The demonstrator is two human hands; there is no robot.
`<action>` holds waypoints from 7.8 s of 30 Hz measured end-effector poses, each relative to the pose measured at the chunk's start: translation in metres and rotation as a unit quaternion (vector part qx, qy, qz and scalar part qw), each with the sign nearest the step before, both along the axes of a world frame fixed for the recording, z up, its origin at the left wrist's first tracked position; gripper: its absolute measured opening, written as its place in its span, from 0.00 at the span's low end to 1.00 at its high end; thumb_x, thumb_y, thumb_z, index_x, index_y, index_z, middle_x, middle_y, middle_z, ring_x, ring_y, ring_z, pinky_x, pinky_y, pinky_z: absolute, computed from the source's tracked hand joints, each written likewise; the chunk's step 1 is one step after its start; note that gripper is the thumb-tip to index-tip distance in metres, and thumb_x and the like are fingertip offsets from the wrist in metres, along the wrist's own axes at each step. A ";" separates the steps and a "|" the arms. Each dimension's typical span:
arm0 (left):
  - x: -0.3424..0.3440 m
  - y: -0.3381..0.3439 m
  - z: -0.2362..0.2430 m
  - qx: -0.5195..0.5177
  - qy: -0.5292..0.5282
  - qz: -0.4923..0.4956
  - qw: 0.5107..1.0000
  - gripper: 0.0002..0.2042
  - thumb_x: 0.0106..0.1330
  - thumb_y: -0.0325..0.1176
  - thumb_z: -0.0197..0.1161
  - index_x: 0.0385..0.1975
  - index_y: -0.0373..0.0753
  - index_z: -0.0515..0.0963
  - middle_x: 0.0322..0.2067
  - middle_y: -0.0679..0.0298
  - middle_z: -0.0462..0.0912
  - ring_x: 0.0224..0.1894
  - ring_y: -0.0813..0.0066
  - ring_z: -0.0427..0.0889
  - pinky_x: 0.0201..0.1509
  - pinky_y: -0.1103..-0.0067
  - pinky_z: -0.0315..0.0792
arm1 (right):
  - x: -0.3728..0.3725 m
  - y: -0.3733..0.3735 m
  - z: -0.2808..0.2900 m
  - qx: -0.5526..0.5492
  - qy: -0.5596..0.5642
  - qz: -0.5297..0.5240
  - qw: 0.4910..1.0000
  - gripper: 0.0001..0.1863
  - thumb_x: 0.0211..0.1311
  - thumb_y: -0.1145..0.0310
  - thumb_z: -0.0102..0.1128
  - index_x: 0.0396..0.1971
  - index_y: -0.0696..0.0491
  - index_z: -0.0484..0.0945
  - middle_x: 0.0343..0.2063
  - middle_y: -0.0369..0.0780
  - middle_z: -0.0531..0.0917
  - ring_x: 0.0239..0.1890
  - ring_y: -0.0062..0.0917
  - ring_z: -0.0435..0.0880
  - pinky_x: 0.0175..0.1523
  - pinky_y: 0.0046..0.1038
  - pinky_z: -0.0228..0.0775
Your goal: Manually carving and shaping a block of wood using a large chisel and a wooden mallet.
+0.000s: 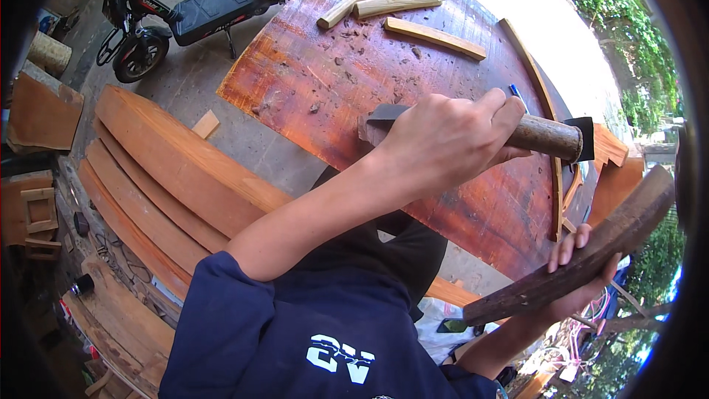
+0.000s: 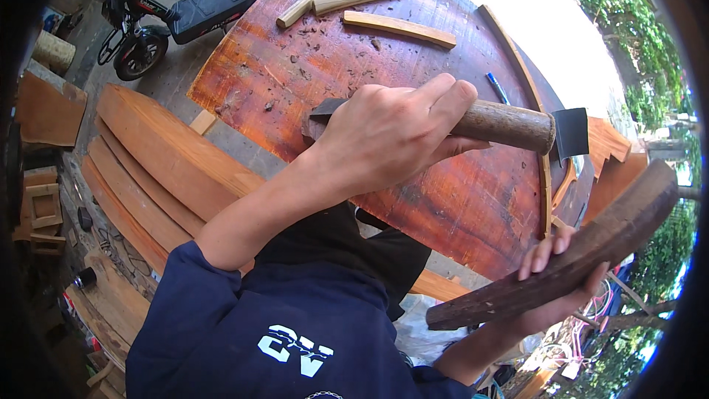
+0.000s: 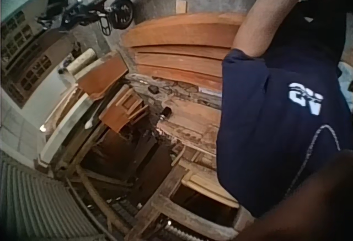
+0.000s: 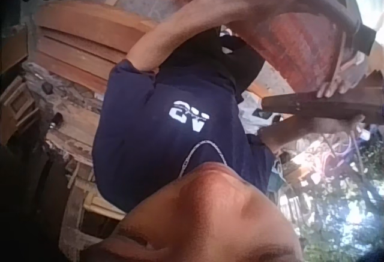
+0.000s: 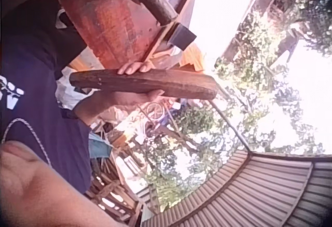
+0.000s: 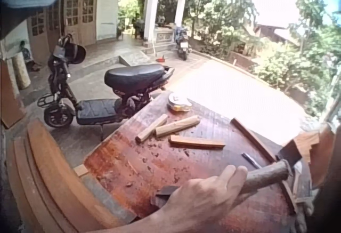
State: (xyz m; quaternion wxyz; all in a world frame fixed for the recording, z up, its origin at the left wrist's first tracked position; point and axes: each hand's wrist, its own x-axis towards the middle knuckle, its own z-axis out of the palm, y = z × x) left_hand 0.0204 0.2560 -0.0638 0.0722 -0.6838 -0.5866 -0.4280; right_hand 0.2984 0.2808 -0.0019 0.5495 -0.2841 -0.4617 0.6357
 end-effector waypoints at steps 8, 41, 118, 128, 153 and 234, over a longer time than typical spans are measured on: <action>-0.007 -0.004 0.000 -0.028 -0.030 0.031 0.999 0.21 0.70 0.52 0.64 0.40 0.38 0.71 0.30 0.60 0.78 0.22 0.64 0.85 0.21 0.70 0.77 | -0.006 -0.037 -0.005 -0.095 -0.248 -0.018 0.964 0.31 0.75 0.40 0.46 0.48 0.59 0.68 0.34 0.40 0.74 0.21 0.20 0.76 0.20 0.21 0.71; 0.012 0.046 0.005 0.003 0.042 -0.121 0.992 0.24 0.67 0.58 0.65 0.39 0.39 0.76 0.26 0.61 0.82 0.26 0.62 0.87 0.26 0.71 0.78 | 0.022 -0.066 -0.028 -0.122 -0.146 -0.096 0.977 0.25 0.79 0.45 0.42 0.45 0.56 0.67 0.34 0.41 0.73 0.22 0.20 0.76 0.21 0.21 0.75; -0.014 0.044 -0.003 0.043 0.049 0.006 0.998 0.30 0.67 0.67 0.59 0.29 0.40 0.74 0.16 0.65 0.75 0.14 0.68 0.78 0.15 0.74 0.71 | 0.000 -0.031 -0.019 -0.045 -0.076 -0.070 0.994 0.26 0.79 0.45 0.41 0.51 0.58 0.65 0.35 0.42 0.70 0.24 0.22 0.76 0.20 0.21 0.74; -0.013 0.048 0.002 0.097 -0.038 0.044 0.994 0.31 0.68 0.67 0.58 0.24 0.40 0.73 0.16 0.63 0.76 0.14 0.68 0.79 0.15 0.74 0.71 | 0.003 -0.042 -0.035 -0.087 -0.112 -0.078 0.987 0.23 0.79 0.48 0.42 0.48 0.56 0.67 0.34 0.42 0.73 0.22 0.21 0.76 0.21 0.22 0.74; -0.030 0.042 0.002 0.088 -0.067 0.061 0.992 0.30 0.70 0.66 0.57 0.29 0.40 0.74 0.16 0.62 0.77 0.17 0.65 0.82 0.19 0.72 0.74 | -0.012 -0.002 0.022 0.038 -0.055 -0.051 0.996 0.26 0.78 0.47 0.44 0.50 0.60 0.65 0.29 0.41 0.70 0.26 0.22 0.77 0.23 0.22 0.75; -0.028 -0.041 0.041 -0.282 0.001 0.230 0.931 0.29 0.64 0.53 0.71 0.47 0.32 0.70 0.24 0.45 0.84 0.32 0.46 0.89 0.36 0.59 0.83 | -0.016 -0.035 -0.049 -0.112 -0.148 0.056 0.981 0.38 0.69 0.62 0.60 0.74 0.48 0.54 0.33 0.43 0.78 0.23 0.26 0.77 0.26 0.28 0.73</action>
